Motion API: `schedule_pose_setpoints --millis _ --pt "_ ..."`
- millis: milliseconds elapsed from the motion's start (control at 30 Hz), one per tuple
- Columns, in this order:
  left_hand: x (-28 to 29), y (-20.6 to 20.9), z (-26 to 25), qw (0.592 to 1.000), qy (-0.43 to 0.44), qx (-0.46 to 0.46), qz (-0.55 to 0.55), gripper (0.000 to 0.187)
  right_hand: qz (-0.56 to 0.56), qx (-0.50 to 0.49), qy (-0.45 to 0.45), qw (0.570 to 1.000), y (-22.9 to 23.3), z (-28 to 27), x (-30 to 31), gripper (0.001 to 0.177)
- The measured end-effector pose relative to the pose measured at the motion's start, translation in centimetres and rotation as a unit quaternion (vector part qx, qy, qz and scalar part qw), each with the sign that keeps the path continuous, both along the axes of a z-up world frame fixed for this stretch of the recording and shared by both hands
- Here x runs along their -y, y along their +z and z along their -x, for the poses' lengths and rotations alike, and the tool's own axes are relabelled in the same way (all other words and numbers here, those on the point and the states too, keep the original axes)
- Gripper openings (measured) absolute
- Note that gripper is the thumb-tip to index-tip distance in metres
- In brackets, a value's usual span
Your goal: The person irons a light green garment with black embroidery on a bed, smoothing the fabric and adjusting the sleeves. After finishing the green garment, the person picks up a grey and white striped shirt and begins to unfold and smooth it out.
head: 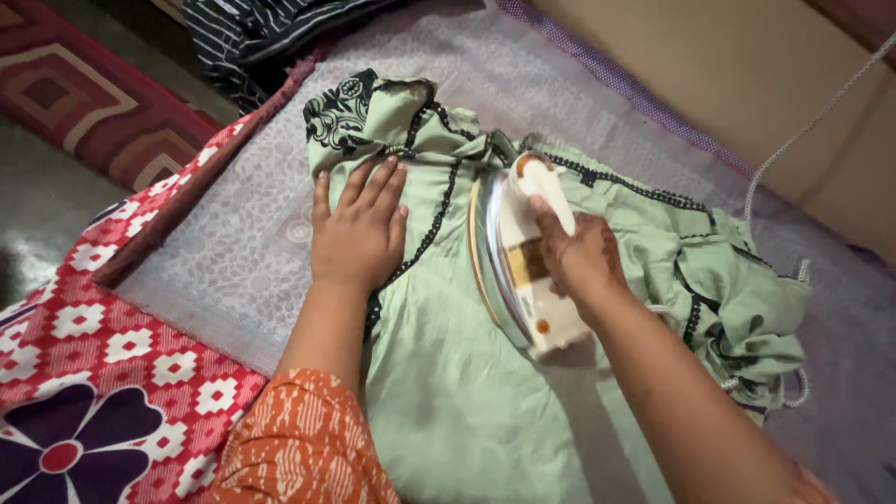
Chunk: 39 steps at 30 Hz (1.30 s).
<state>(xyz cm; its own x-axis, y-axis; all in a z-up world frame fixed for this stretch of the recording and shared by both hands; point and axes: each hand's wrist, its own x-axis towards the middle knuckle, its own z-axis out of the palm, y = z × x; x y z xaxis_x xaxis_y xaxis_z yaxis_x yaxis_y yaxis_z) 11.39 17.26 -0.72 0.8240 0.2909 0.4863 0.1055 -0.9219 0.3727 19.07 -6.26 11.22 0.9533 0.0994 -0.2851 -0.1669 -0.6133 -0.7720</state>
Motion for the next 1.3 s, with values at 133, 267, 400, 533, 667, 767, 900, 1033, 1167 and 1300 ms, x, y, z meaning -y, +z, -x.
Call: schedule_pose_setpoints --millis 133,267,400,533,667,767,900,1033,1167,1300 --pt "-0.2 0.1 -0.1 1.000 -0.004 -0.001 0.007 0.051 -0.098 -0.127 -0.017 0.987 0.1 0.2 -0.1 0.057" --pt "0.0 0.1 -0.1 1.000 0.000 0.001 0.006 0.051 -0.188 -0.256 -0.029 0.948 0.0 4.5 0.5 0.061" --pt "0.1 0.1 -0.1 1.000 0.004 0.002 0.002 0.050 -0.230 -0.210 -0.047 0.949 -1.0 5.3 -0.6 0.066" --pt "0.1 0.2 -0.1 1.000 0.004 -0.001 -0.006 0.049 -0.214 -0.143 -0.083 0.963 -1.8 0.8 -3.0 0.064" --pt "0.0 0.2 -0.1 1.000 0.004 0.001 -0.005 0.050 -0.203 -0.134 -0.101 0.965 -1.6 -2.2 -4.5 0.064" --pt "0.0 0.3 -0.1 1.000 0.002 -0.001 -0.003 0.050 -0.171 -0.134 -0.034 0.975 -1.1 -0.6 -3.2 0.064" --pt "-0.2 -0.1 -0.3 1.000 0.003 -0.004 -0.002 0.050 -0.071 -0.174 0.001 0.982 -0.3 4.6 -0.4 0.067" --pt "0.0 -0.1 -0.3 1.000 0.007 -0.006 -0.002 0.051 -0.083 -0.177 -0.003 0.981 0.0 6.6 -0.8 0.070" --pt "0.2 -0.1 -0.1 1.000 0.002 -0.008 0.015 0.050 -0.140 -0.143 -0.039 0.979 -1.1 4.1 -2.6 0.064" --pt "0.0 0.2 -0.3 1.000 0.000 -0.004 0.013 0.049 -0.143 -0.116 -0.066 0.981 -1.0 0.5 -4.2 0.067"
